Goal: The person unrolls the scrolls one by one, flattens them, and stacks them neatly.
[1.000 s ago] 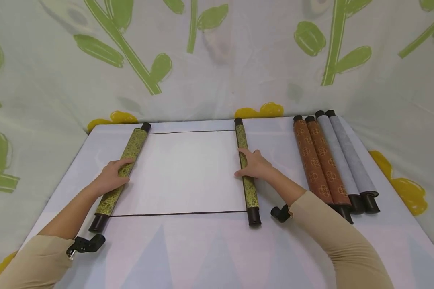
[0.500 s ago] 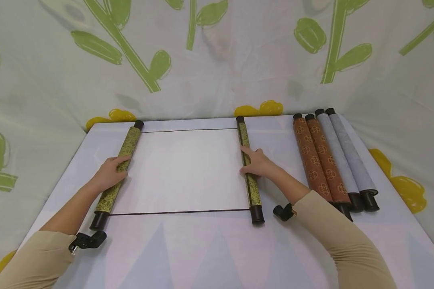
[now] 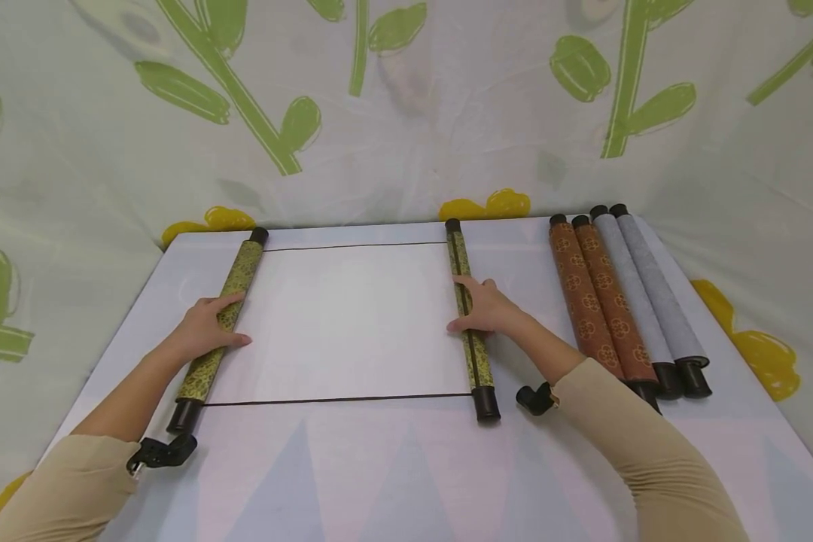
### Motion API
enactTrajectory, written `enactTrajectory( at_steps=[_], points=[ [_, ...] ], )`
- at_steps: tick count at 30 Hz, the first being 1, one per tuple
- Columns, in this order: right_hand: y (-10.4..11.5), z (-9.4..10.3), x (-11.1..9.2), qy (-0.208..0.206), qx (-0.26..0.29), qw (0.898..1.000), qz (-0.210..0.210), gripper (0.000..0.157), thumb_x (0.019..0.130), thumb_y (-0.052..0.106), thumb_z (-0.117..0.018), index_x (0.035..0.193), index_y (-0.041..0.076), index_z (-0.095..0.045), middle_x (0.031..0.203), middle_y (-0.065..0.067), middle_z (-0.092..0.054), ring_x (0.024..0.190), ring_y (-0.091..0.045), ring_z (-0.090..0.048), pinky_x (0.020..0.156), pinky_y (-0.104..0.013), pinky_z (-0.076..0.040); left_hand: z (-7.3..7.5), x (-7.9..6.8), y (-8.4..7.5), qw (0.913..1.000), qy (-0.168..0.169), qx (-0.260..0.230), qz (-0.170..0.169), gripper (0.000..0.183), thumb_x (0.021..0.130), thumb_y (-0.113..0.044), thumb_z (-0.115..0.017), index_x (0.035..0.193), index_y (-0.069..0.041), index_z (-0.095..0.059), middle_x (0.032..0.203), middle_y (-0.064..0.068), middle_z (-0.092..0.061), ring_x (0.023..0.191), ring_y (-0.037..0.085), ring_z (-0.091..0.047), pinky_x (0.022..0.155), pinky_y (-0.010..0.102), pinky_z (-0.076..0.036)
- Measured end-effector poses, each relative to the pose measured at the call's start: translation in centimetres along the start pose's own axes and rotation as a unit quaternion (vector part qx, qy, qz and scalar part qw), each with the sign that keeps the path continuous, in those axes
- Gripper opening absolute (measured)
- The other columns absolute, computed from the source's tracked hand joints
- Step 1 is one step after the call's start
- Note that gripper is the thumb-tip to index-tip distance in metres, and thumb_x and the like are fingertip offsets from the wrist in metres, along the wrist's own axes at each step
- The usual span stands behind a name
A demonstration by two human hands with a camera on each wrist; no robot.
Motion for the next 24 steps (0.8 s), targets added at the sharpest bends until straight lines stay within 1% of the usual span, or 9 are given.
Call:
enactTrajectory(
  at_steps=[4,9,13,17,20,24],
  points=[
    [0.0,0.1,-0.1,-0.001,0.0,1.0,0.001,0.097,0.072,0.04,-0.074,0.146,0.017,-0.014,0.127,-0.036,-0.027,0.079,-0.029,-0.051,0.058,-0.032,-0.044,0.2,0.1,0.5,0.9999,-0.013,-0.001,0.002,0.085,0.073,-0.032,-0.075,0.142,-0.01,-0.03,0.134,0.038,-0.021,0.119,0.057,-0.024,0.085,0.064,-0.036],
    [-0.1,0.1,-0.2,0.013,0.029,0.999,0.006,0.094,0.076,0.033,-0.072,0.146,0.015,-0.012,0.132,-0.038,-0.018,0.092,-0.035,-0.047,0.066,-0.036,-0.044,0.5,0.1,1.2,0.9997,-0.023,-0.011,0.004,0.08,0.076,-0.026,-0.072,0.142,-0.011,-0.03,0.135,0.037,-0.019,0.121,0.057,-0.018,0.084,0.064,-0.035],
    [-0.3,0.3,-0.2,0.014,0.036,0.999,0.011,0.091,0.078,0.03,-0.07,0.147,0.014,-0.012,0.134,-0.038,-0.014,0.11,-0.043,-0.038,0.076,-0.045,-0.041,0.6,0.1,1.3,0.9996,-0.018,-0.019,0.009,0.078,0.078,-0.023,-0.07,0.143,-0.009,-0.028,0.135,0.038,-0.017,0.122,0.057,-0.017,0.086,0.065,-0.033],
    [-0.4,0.3,-0.2,0.021,0.037,0.999,0.012,0.088,0.08,0.029,-0.068,0.147,0.014,-0.012,0.136,-0.039,-0.012,0.12,-0.049,-0.029,0.083,-0.052,-0.039,0.6,0.0,1.6,0.9994,-0.013,-0.028,0.013,0.075,0.08,-0.022,-0.067,0.143,-0.009,-0.028,0.136,0.038,-0.016,0.123,0.057,-0.016,0.088,0.066,-0.031],
    [-0.4,0.3,-0.3,0.028,0.041,0.999,0.012,0.086,0.081,0.028,-0.067,0.147,0.014,-0.012,0.136,-0.04,-0.009,0.121,-0.051,-0.028,0.083,-0.054,-0.038,0.6,0.0,1.8,0.9991,-0.008,-0.039,0.011,0.072,0.081,-0.021,-0.065,0.142,-0.008,-0.028,0.136,0.038,-0.016,0.123,0.057,-0.017,0.089,0.065,-0.03],
    [-0.4,0.4,-0.6,0.03,0.042,0.999,0.014,0.082,0.083,0.023,-0.064,0.147,0.013,-0.013,0.134,-0.04,-0.01,0.115,-0.047,-0.032,0.076,-0.048,-0.04,0.5,-0.1,1.9,0.9986,0.005,-0.052,0.003,0.067,0.085,-0.02,-0.061,0.142,-0.007,-0.029,0.136,0.04,-0.015,0.122,0.058,-0.016,0.09,0.066,-0.029]
  ],
)
Point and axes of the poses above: each hand's wrist, its own x-axis towards the middle knuckle, its own z-axis out of the back of the hand, y = z × x, the point moved 8 cm from there along x, towards the middle knuckle
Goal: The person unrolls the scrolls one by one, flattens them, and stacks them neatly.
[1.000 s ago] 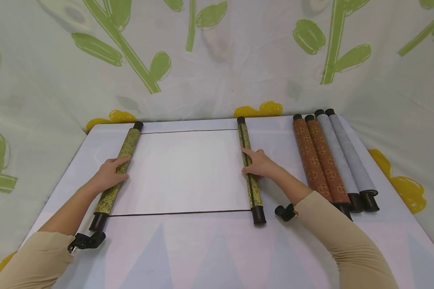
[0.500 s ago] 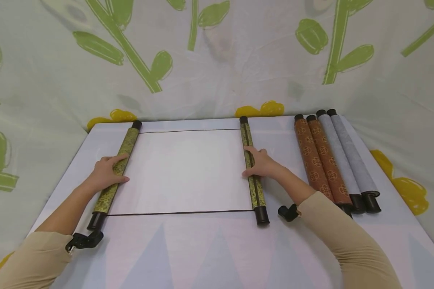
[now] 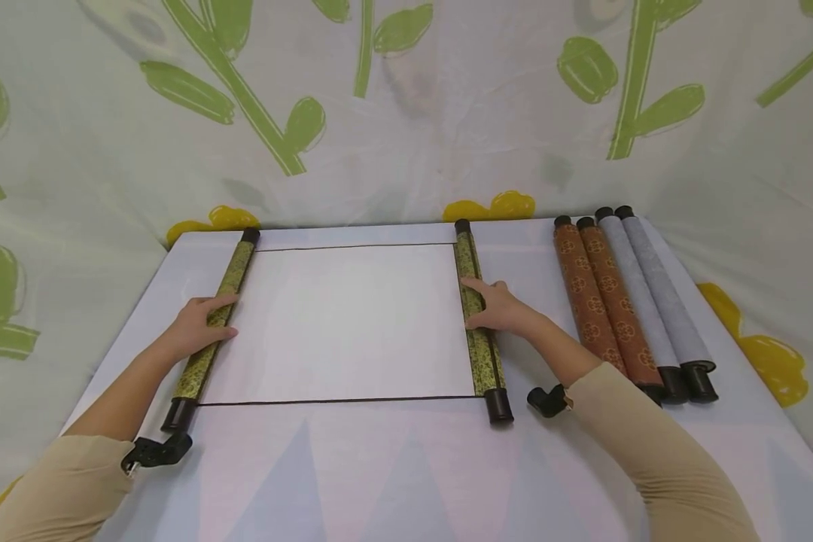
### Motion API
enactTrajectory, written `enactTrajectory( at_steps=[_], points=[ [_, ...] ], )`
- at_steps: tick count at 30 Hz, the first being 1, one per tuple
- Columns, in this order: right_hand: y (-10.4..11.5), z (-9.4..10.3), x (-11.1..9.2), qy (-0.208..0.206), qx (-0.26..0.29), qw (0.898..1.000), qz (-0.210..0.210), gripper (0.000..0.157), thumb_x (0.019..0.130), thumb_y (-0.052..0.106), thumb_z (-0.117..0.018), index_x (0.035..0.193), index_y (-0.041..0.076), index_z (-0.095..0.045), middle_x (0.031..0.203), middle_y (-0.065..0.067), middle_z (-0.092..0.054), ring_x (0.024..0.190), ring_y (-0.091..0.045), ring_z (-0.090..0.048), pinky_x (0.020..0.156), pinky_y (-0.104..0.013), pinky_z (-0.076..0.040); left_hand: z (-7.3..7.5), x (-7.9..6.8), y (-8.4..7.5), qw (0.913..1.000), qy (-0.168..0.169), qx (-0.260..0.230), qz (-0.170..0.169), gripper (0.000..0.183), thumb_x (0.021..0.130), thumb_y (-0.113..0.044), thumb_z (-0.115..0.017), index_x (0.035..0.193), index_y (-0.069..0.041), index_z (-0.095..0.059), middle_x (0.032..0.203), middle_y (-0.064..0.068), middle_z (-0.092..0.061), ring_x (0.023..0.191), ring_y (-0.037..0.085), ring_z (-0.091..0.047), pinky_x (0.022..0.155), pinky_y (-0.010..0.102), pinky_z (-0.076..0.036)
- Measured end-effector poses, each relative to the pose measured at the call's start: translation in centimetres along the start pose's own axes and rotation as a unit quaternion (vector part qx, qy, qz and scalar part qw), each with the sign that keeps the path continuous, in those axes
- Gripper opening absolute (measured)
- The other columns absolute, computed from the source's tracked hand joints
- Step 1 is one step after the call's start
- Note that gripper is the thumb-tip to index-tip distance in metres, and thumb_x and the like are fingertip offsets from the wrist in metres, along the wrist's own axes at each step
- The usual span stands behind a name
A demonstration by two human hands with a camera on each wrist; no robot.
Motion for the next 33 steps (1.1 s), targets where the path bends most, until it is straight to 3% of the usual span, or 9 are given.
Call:
enactTrajectory(
  at_steps=[3,6,13,20,33],
  points=[
    [-0.1,0.0,-0.1,0.001,0.001,1.0,0.003,0.08,0.084,0.021,-0.062,0.147,0.014,-0.013,0.133,-0.04,-0.011,0.111,-0.045,-0.034,0.073,-0.044,-0.039,0.0,-0.1,0.0,1.0,0.005,-0.002,-0.008,0.062,0.087,-0.019,-0.059,0.141,-0.005,-0.03,0.135,0.041,-0.015,0.122,0.059,-0.016,0.09,0.066,-0.028],
    [-0.1,0.1,-0.1,-0.002,-0.002,1.0,0.01,0.079,0.084,0.021,-0.061,0.147,0.014,-0.014,0.133,-0.041,-0.011,0.114,-0.047,-0.032,0.075,-0.047,-0.039,0.1,-0.1,0.2,0.9999,-0.001,-0.001,-0.013,0.064,0.087,-0.023,-0.06,0.14,-0.004,-0.031,0.135,0.04,-0.016,0.122,0.059,-0.017,0.089,0.066,-0.029],
    [0.0,0.3,-0.3,-0.022,-0.01,1.0,0.016,0.087,0.078,0.033,-0.07,0.144,0.012,-0.017,0.134,-0.038,-0.015,0.121,-0.052,-0.027,0.087,-0.062,-0.034,0.3,-0.3,0.9,0.9998,-0.02,-0.004,-0.009,0.086,0.072,-0.042,-0.073,0.14,-0.007,-0.033,0.137,0.039,-0.017,0.122,0.057,-0.02,0.089,0.065,-0.03],
    [-0.3,0.6,0.1,-0.049,-0.022,0.999,0.008,0.093,0.073,0.036,-0.074,0.142,0.012,-0.017,0.128,-0.038,-0.021,0.112,-0.051,-0.038,0.081,-0.057,-0.04,1.0,-0.4,1.2,0.9989,-0.047,-0.001,0.008,0.076,0.075,-0.028,-0.073,0.137,-0.005,-0.036,0.133,0.039,-0.022,0.12,0.055,-0.025,0.089,0.063,-0.032],
    [-0.5,0.9,-0.2,-0.046,-0.023,0.999,0.016,0.09,0.077,0.03,-0.072,0.143,0.011,-0.015,0.13,-0.039,-0.021,0.114,-0.052,-0.035,0.083,-0.06,-0.038,1.5,-1.0,1.2,0.999,-0.037,-0.017,0.018,0.069,0.083,-0.019,-0.065,0.141,-0.006,-0.03,0.137,0.037,-0.021,0.122,0.054,-0.023,0.092,0.063,-0.03]
  ],
)
Point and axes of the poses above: each hand's wrist, its own x-axis towards the middle knuckle, its own z-axis out of the back of the hand, y = z × x, the point moved 8 cm from there along x, towards the middle knuckle
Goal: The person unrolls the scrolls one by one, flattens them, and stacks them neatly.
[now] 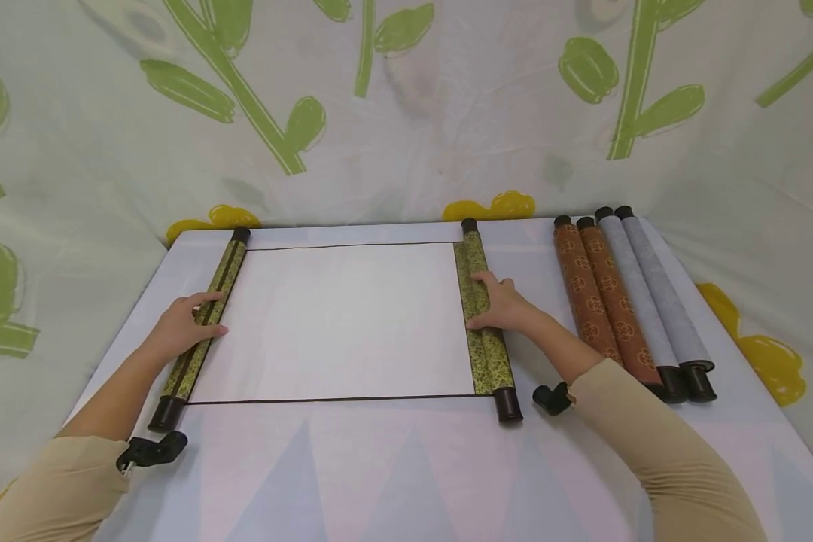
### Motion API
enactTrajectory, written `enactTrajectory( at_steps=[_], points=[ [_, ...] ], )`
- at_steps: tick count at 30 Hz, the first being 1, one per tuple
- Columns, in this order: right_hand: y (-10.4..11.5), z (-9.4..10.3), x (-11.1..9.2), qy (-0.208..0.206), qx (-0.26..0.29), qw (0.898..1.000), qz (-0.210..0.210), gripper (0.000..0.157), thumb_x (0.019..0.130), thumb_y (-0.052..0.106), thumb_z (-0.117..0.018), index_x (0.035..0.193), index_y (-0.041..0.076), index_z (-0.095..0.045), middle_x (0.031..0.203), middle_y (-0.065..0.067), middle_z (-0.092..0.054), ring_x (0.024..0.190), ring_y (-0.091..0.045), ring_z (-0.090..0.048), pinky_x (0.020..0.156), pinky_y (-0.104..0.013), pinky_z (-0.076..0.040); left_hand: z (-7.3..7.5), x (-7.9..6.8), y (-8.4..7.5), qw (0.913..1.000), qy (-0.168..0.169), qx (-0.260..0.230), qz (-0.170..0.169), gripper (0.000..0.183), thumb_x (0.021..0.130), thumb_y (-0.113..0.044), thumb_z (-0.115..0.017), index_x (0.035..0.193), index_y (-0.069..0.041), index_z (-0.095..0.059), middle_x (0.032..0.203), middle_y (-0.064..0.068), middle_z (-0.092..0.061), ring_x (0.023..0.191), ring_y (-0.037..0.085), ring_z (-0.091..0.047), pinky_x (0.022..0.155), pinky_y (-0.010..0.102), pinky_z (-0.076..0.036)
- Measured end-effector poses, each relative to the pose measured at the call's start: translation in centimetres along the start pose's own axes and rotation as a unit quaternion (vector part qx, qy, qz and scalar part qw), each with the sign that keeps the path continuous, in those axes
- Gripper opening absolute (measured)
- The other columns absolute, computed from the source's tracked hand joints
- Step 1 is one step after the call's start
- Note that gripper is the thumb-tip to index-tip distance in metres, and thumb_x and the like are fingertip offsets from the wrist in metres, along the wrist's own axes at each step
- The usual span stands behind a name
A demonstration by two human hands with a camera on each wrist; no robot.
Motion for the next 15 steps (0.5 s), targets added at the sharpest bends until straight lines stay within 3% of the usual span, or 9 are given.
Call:
enactTrajectory(
  at_steps=[9,15],
  points=[
    [-0.3,0.1,0.0,0.008,-0.001,1.0,-0.002,0.088,0.079,0.028,-0.07,0.144,0.011,-0.015,0.132,-0.04,-0.018,0.118,-0.054,-0.03,0.085,-0.061,-0.037,0.6,-0.3,0.8,0.9998,-0.018,-0.001,0.001,0.065,0.087,-0.019,-0.058,0.142,-0.006,-0.027,0.136,0.034,-0.026,0.115,0.05,-0.034,0.084,0.059,-0.037],
    [-0.3,0.1,-0.1,0.016,0.002,1.0,-0.004,0.087,0.08,0.027,-0.069,0.145,0.012,-0.014,0.131,-0.04,-0.017,0.117,-0.053,-0.03,0.083,-0.059,-0.037,0.9,-0.3,1.5,0.9998,-0.019,0.007,0.001,0.064,0.09,-0.021,-0.053,0.144,-0.005,-0.023,0.137,0.036,-0.023,0.12,0.053,-0.027,0.089,0.063,-0.032]
  ],
)
Point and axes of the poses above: each hand's wrist, its own x-axis towards the middle knuckle, its own z-axis out of the back of the hand, y = z × x, the point moved 8 cm from there along x, towards the middle knuckle
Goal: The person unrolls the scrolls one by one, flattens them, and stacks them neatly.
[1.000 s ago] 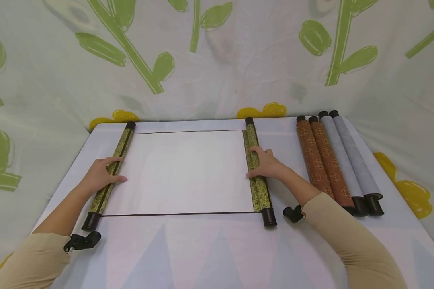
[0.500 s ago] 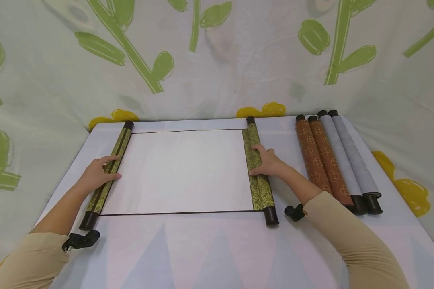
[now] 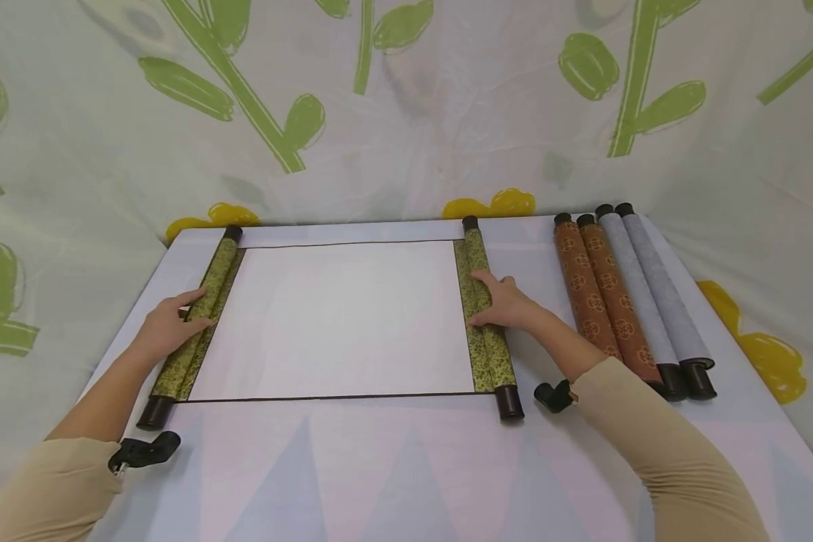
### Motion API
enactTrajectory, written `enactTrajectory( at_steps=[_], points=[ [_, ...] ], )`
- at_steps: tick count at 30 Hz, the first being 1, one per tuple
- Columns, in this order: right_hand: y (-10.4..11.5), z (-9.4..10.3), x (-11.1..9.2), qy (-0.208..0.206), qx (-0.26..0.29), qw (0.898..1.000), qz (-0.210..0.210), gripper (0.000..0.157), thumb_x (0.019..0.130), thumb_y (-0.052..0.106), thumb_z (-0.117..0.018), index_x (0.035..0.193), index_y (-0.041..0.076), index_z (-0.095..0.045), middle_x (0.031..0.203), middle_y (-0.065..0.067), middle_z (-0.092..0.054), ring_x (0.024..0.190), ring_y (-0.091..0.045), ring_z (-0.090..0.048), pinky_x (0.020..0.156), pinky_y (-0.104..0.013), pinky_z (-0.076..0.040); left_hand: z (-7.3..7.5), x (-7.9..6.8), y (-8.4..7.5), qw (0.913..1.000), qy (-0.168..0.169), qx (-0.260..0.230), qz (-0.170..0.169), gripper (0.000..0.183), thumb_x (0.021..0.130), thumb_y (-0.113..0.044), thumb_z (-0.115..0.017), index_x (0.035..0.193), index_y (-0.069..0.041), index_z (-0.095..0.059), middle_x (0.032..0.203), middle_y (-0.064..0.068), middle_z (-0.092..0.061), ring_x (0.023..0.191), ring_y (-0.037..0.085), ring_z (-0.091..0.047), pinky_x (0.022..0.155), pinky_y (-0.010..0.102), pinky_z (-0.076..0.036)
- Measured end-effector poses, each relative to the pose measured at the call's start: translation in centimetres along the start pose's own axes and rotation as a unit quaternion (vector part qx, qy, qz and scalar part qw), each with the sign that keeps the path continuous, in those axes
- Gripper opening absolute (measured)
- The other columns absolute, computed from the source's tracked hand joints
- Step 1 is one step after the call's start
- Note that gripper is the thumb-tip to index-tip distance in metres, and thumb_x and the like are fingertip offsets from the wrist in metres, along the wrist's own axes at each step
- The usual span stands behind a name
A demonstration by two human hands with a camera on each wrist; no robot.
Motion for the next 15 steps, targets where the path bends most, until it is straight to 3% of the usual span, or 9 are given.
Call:
enactTrajectory(
  at_steps=[5,9,15],
  points=[
    [0.03,0.01,0.01,0.002,-0.001,1.0,0.002,0.087,0.081,0.028,-0.068,0.146,0.012,-0.013,0.131,-0.038,-0.018,0.116,-0.05,-0.032,0.083,-0.057,-0.038,0.37,-0.29,0.36,1.0,-0.002,0.002,-0.008,0.059,0.092,-0.016,-0.048,0.144,-0.005,-0.022,0.138,0.037,-0.021,0.124,0.055,-0.02,0.094,0.064,-0.026],
    [-0.05,0.05,-0.05,0.002,-0.002,1.0,0.001,0.087,0.08,0.028,-0.067,0.146,0.013,-0.013,0.131,-0.038,-0.019,0.115,-0.049,-0.034,0.082,-0.056,-0.038,0.34,-0.34,0.52,0.9999,0.002,0.013,-0.002,0.061,0.092,-0.019,-0.05,0.144,-0.008,-0.021,0.138,0.036,-0.022,0.122,0.055,-0.022,0.093,0.064,-0.028],
    [-0.4,0.22,-0.24,0.004,0.004,1.0,-0.01,0.087,0.081,0.028,-0.067,0.146,0.015,-0.011,0.131,-0.039,-0.019,0.097,-0.04,-0.045,0.065,-0.039,-0.045,0.37,-0.15,0.55,0.9994,-0.001,0.033,0.002,0.063,0.09,-0.022,-0.053,0.144,-0.008,-0.022,0.136,0.036,-0.026,0.116,0.054,-0.031,0.087,0.062,-0.034]
  ],
)
Point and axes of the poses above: each hand's wrist, its own x-axis towards the middle knuckle, its own z-axis out of the back of the hand, y = z × x, the point moved 8 cm from there along x, towards the middle knuckle
